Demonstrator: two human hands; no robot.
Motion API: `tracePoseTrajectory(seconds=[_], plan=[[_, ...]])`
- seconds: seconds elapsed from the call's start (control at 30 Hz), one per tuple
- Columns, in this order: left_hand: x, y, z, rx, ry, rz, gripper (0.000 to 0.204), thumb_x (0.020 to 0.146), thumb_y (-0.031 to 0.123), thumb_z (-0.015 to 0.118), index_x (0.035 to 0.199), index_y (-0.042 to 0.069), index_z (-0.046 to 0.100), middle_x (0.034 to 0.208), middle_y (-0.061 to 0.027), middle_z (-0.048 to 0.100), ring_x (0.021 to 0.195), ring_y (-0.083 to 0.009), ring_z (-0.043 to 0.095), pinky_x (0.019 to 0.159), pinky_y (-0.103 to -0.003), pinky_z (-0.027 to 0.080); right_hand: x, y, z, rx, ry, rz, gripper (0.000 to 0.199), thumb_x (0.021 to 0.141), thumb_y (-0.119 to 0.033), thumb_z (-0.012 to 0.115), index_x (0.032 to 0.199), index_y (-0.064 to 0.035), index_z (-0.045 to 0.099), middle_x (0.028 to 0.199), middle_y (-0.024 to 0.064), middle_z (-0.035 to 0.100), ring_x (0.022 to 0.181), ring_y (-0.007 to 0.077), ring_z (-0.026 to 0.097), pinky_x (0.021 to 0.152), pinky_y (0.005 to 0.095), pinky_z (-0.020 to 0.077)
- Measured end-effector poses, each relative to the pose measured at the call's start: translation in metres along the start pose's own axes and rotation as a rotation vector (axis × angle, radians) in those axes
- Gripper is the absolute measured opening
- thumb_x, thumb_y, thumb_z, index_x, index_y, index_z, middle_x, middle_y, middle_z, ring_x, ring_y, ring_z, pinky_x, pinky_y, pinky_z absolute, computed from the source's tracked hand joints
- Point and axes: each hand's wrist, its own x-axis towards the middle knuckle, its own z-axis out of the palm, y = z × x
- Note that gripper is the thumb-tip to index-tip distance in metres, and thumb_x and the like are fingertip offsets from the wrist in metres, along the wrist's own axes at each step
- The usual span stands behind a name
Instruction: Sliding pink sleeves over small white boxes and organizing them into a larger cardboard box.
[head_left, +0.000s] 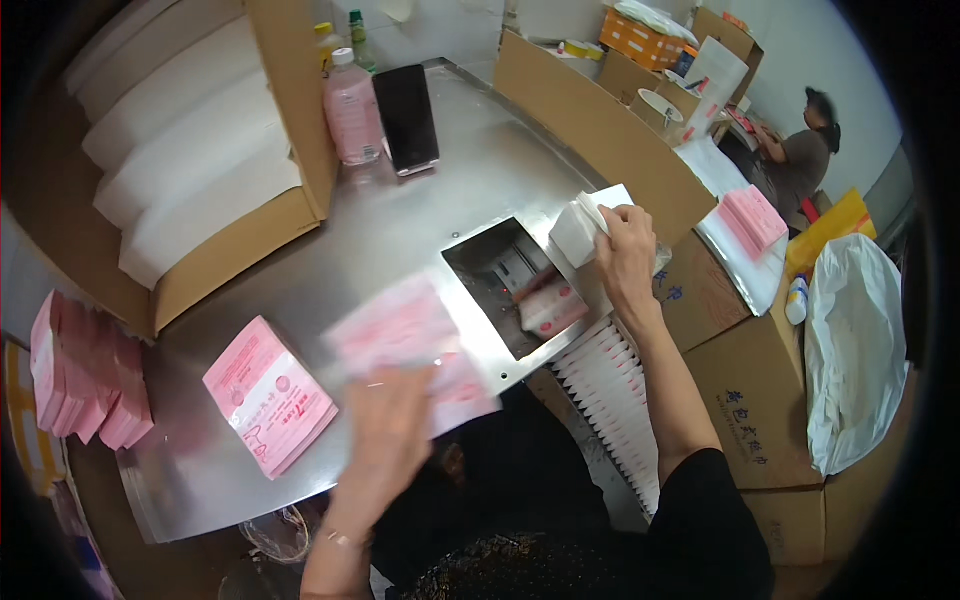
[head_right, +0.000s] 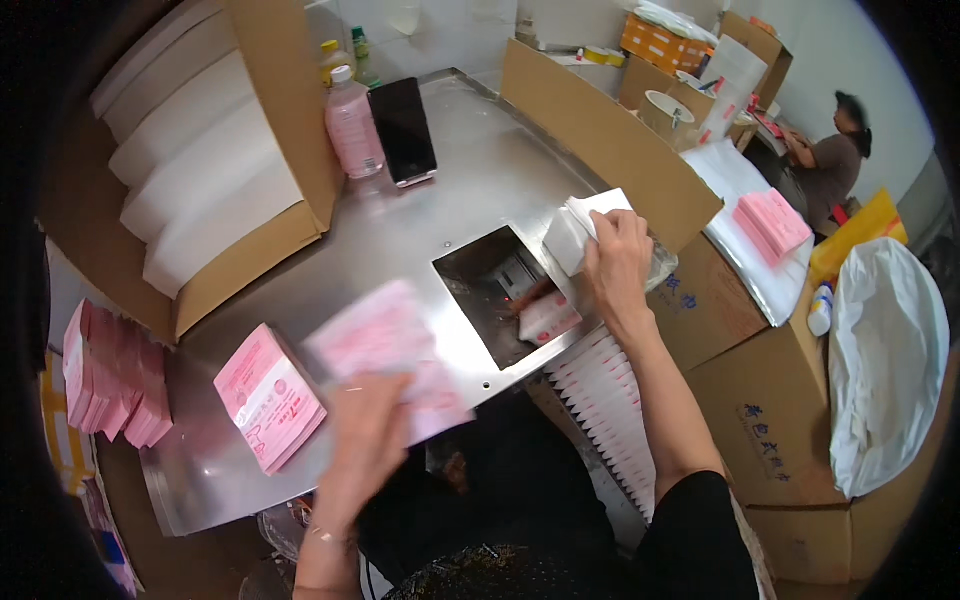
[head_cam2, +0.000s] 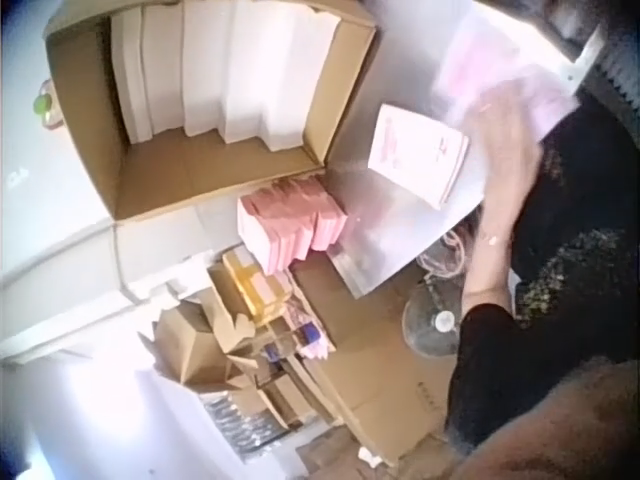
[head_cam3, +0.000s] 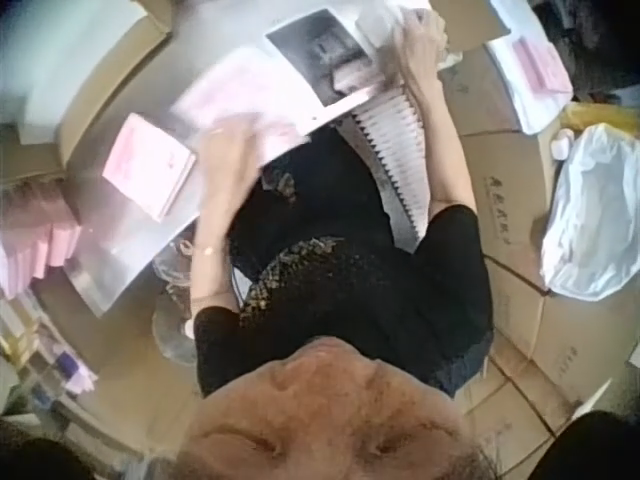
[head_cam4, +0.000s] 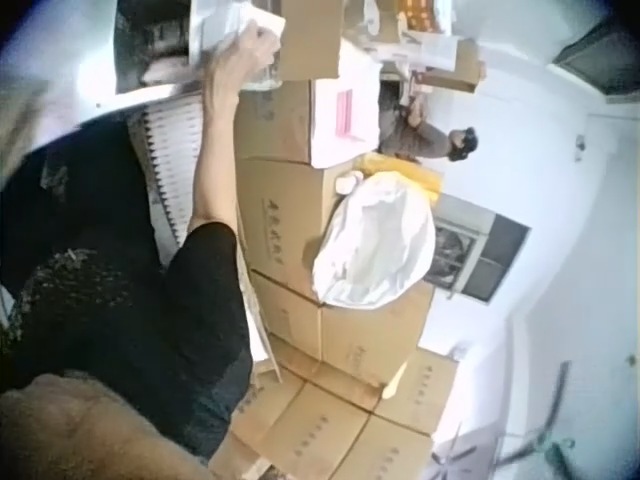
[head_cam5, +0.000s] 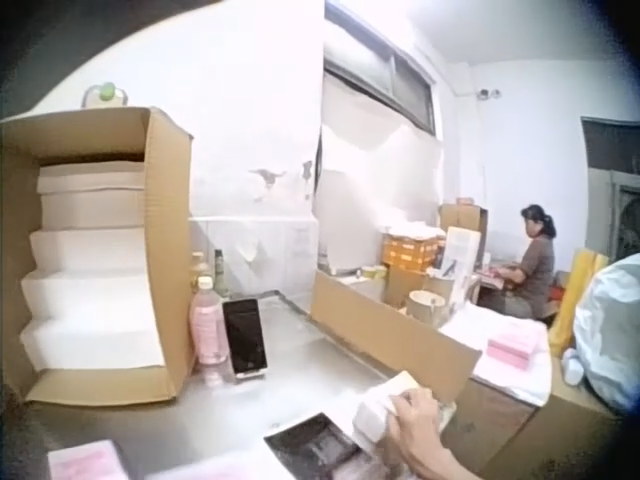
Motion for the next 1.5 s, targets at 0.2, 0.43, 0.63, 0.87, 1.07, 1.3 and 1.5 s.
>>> tracePoseTrajectory(seconds=[0.2,0.43,0.63,0.87,1.07,1.3,1.5], plan=[[0.006,-0.009,0.027,0.011,0.084,-0.021,0.059,0.068,0.021,0.079,0.123,0.003,0.063,0.139,-0.0272,0.043,0.121,-0.0445,0.044,0.103,-0.053,0.037,-0.050,-0.152,-0.048,0.614,-0.527,-0.533,0.034,0.088,-0.008,0.057,0.121,0.0010,0.061,0.116,0.0226,0.062,0.112,0.0416,0.061,0.104,0.0637,0.0412],[0.025,0.011,0.039,0.117,0.123,-0.195,0.087,0.070,0.037,0.079,0.144,0.006,0.046,0.157,-0.0291,0.028,0.146,-0.0501,0.025,0.110,-0.064,0.025,-0.040,-0.180,0.023,0.451,-0.495,-0.351,0.024,0.078,-0.012,0.062,0.099,-0.0010,0.065,0.079,0.0122,0.064,0.083,0.0319,0.064,0.107,0.0679,0.0296],[0.008,-0.024,0.030,0.333,-0.017,-0.059,0.054,0.081,0.029,0.067,0.130,0.008,0.060,0.147,-0.0219,0.045,0.127,-0.0439,0.046,0.105,-0.056,0.033,-0.027,-0.101,-0.008,0.138,-0.127,-0.200,0.040,0.080,-0.014,0.067,0.116,0.0048,0.062,0.114,0.0188,0.063,0.114,0.0345,0.059,0.100,0.0536,0.0423],[0.020,0.001,0.035,0.483,-0.056,-0.148,0.057,0.081,0.037,0.071,0.132,0.014,0.061,0.111,-0.0206,0.052,0.104,-0.0414,0.051,0.086,-0.053,0.042,-0.009,-0.018,0.025,-0.404,-0.166,0.035,0.022,0.084,-0.026,0.066,0.075,-0.0056,0.069,0.083,0.0098,0.059,0.090,0.0254,0.056,0.082,0.0436,0.0408],[0.020,-0.012,0.021,0.469,-0.047,-0.100,0.057,0.074,0.046,0.078,0.109,0.005,0.060,0.119,-0.0192,0.052,0.111,-0.0382,0.048,0.092,-0.050,0.037,-0.005,0.003,0.041,-0.059,-0.203,0.110,0.010,0.071,-0.015,0.063,0.067,-0.0077,0.068,0.085,0.0149,0.061,0.091,0.0305,0.058,0.076,0.0453,0.0450],[0.016,0.007,0.030,0.165,-0.016,0.050,0.044,0.080,0.014,0.066,0.122,0.000,0.063,0.112,-0.0202,0.056,0.095,-0.0373,0.054,0.085,-0.049,0.045,-0.020,-0.047,0.000,0.194,-0.044,-0.105,0.040,0.075,0.005,0.057,0.114,0.0014,0.064,0.108,0.0199,0.066,0.104,0.0371,0.061,0.088,0.0504,0.0482],[0.010,-0.002,0.010,0.125,-0.007,-0.059,0.074,0.070,0.020,0.072,0.139,0.004,0.053,0.097,-0.0173,0.050,0.091,-0.0356,0.051,0.080,-0.045,0.042,-0.083,-0.158,-0.039,0.631,-0.442,-0.541,0.034,0.081,-0.014,0.063,0.110,0.0023,0.064,0.110,0.0241,0.061,0.118,0.0416,0.059,0.107,0.0671,0.0380]])
